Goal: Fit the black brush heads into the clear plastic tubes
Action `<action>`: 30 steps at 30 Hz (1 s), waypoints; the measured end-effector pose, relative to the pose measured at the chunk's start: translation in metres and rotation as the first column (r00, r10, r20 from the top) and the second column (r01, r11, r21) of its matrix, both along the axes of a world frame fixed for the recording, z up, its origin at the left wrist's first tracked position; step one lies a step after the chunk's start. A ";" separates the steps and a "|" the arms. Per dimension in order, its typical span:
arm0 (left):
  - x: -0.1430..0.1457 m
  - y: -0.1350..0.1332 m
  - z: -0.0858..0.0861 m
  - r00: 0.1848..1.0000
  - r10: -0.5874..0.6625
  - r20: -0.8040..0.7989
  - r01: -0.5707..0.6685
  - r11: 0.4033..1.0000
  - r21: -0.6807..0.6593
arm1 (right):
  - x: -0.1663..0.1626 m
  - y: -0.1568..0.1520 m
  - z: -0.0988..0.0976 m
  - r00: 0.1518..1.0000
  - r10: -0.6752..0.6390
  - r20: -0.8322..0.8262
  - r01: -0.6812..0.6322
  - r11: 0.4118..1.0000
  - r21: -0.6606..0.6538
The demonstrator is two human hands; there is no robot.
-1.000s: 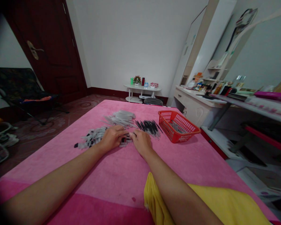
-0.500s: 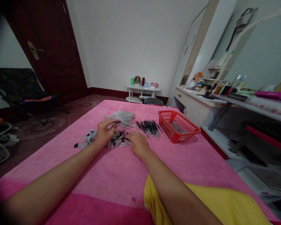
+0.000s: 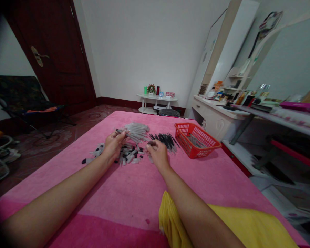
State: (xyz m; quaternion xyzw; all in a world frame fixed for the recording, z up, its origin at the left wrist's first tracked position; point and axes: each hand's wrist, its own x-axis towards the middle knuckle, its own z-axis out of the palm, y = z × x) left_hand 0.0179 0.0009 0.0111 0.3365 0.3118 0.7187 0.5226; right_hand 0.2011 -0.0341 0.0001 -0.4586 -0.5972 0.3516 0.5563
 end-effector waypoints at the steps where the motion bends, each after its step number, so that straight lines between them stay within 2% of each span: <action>1: 0.000 0.000 0.000 1.000 -0.008 0.012 0.008 1.000 -0.011 | 0.001 0.000 0.001 0.999 -0.004 -0.053 0.004 1.000 -0.013; 5: 0.002 -0.001 -0.001 0.999 -0.032 0.021 0.033 0.999 -0.025 | 0.004 0.000 0.003 0.980 -0.049 -0.191 0.036 0.997 -0.067; 9: 0.004 -0.004 0.001 0.999 -0.039 0.027 0.040 0.999 -0.027 | 0.004 0.001 0.002 0.952 -0.004 -0.308 -0.025 0.995 -0.092; 13: 0.004 -0.003 0.001 0.998 -0.041 0.044 0.043 0.998 -0.043 | 0.002 -0.001 0.003 0.934 0.017 -0.357 -0.070 0.988 -0.138; 30: 0.005 -0.003 0.000 0.997 -0.033 0.064 0.036 0.998 -0.051 | 0.000 -0.002 0.004 0.989 0.002 -0.149 -0.014 0.997 -0.076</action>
